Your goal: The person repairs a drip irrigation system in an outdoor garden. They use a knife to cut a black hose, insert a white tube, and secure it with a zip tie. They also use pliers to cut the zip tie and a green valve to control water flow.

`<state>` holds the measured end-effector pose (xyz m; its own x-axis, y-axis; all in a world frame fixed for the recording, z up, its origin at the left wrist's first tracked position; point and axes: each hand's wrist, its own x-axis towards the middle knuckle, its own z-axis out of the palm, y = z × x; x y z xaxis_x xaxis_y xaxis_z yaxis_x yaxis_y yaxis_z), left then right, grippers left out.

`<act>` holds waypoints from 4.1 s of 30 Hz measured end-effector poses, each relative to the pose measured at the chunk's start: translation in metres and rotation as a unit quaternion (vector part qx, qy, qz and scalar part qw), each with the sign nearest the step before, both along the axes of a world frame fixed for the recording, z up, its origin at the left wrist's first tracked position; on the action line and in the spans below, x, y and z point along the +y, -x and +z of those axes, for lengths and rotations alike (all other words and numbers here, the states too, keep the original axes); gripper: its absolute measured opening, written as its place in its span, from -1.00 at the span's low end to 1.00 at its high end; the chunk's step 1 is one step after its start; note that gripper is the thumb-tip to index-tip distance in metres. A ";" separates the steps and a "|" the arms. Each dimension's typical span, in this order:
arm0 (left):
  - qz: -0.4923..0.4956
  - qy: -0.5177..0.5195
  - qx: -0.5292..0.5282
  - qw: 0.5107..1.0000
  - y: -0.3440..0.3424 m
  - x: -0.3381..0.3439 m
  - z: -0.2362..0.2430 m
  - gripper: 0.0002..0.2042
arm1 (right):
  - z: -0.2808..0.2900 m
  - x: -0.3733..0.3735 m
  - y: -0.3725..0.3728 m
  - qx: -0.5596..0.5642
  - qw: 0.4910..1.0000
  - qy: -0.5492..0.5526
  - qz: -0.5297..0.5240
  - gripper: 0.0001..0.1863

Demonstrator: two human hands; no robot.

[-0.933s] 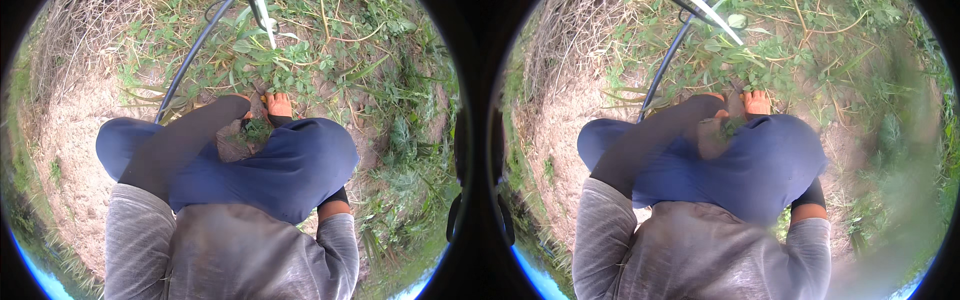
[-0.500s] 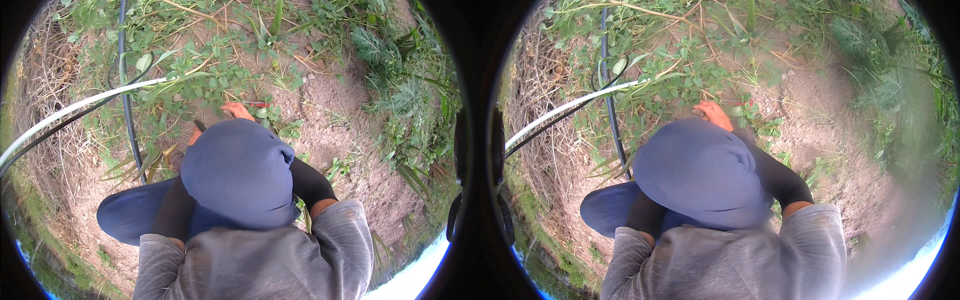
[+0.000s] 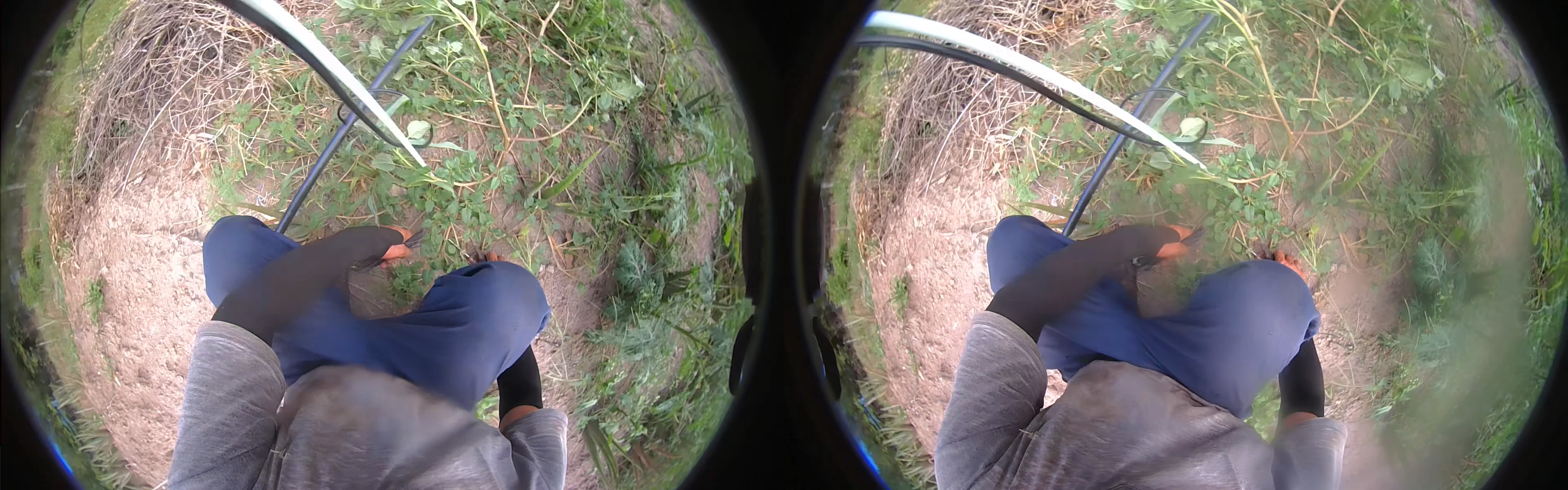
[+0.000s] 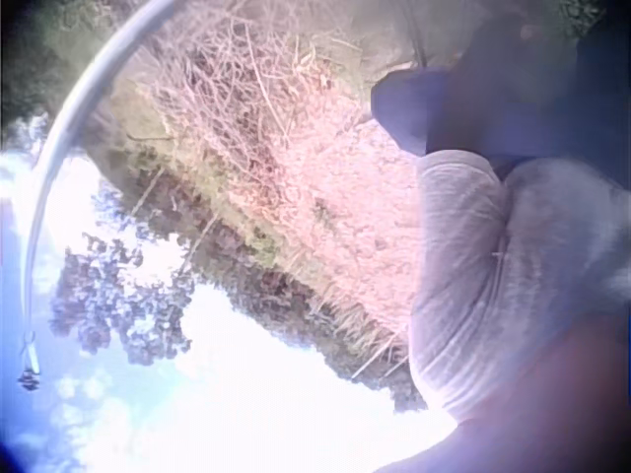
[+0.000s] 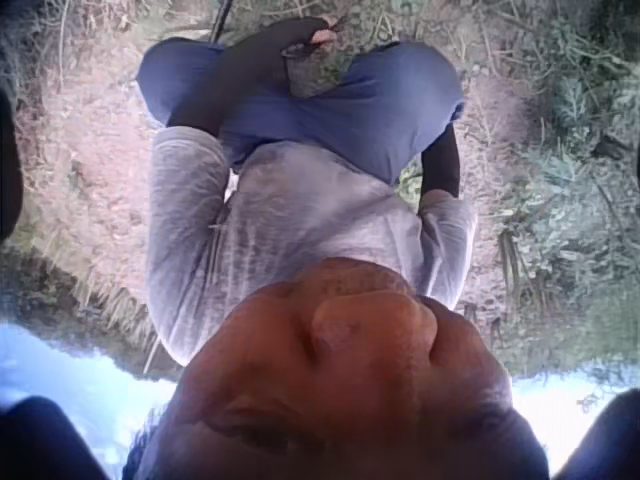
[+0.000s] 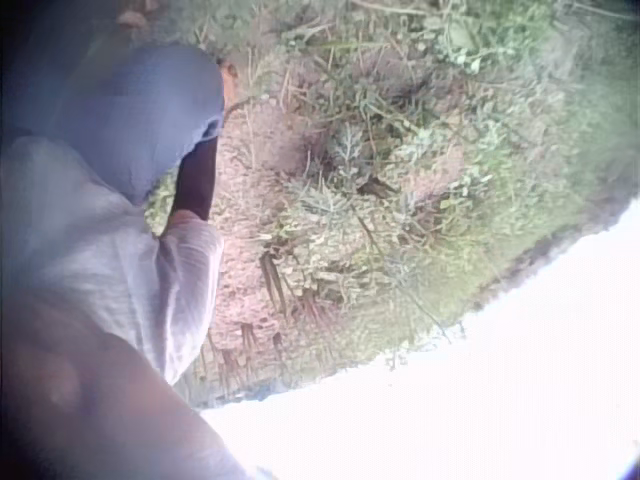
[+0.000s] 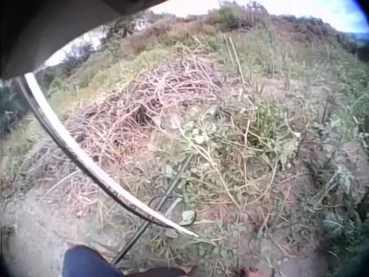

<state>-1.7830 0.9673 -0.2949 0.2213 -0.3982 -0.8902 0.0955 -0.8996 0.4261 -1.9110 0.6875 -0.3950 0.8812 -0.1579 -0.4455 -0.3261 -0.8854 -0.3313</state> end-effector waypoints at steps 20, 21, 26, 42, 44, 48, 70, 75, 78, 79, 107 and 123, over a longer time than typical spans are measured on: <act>0.081 0.298 -0.167 0.936 0.000 0.061 0.258 -0.68 | 0.133 -0.005 -0.200 0.402 0.835 -0.229 0.298 -0.77; 0.103 0.302 -0.171 0.932 0.002 0.065 0.254 -0.69 | 0.162 0.035 -0.217 0.453 0.809 -0.219 0.306 -0.73; 0.202 0.343 -0.170 0.901 0.002 0.074 0.257 -0.78 | 0.152 0.097 -0.229 0.557 0.773 -0.228 0.203 -0.59; 0.614 0.148 -0.122 0.766 0.002 0.119 0.287 -0.69 | 0.297 0.192 -0.062 0.424 0.804 -0.405 -0.097 -0.65; 0.624 0.105 -0.162 0.757 0.016 0.110 0.277 -0.70 | 0.298 0.202 -0.053 0.389 0.807 -0.418 -0.149 -0.63; 0.628 0.058 -0.188 0.753 0.025 0.104 0.268 -0.76 | 0.279 0.202 -0.062 0.319 0.810 -0.439 -0.220 -0.58; 0.886 0.184 -0.030 0.425 0.128 0.161 0.270 -0.83 | 0.501 0.245 -0.085 0.552 0.701 -0.397 -0.217 -0.61; 0.937 0.329 0.076 0.090 0.219 0.244 0.330 -0.82 | 0.541 0.227 -0.082 0.599 0.723 -0.343 0.016 -0.69; 0.979 0.199 0.023 0.047 0.299 0.285 0.394 -0.83 | 0.567 0.259 -0.066 0.631 0.691 -0.347 0.070 -0.75; 0.981 0.187 -0.009 0.046 0.337 0.283 0.394 -0.77 | 0.587 0.281 -0.063 0.635 0.680 -0.352 0.105 -0.75; 0.918 -0.162 0.029 -0.359 0.578 -0.341 0.527 -0.83 | 0.662 0.221 -0.041 0.556 0.667 -0.126 0.480 -0.95; 0.870 -0.066 -0.058 -0.485 0.955 -0.270 0.546 -0.75 | 0.733 0.395 0.488 0.586 0.479 -0.035 0.652 -0.88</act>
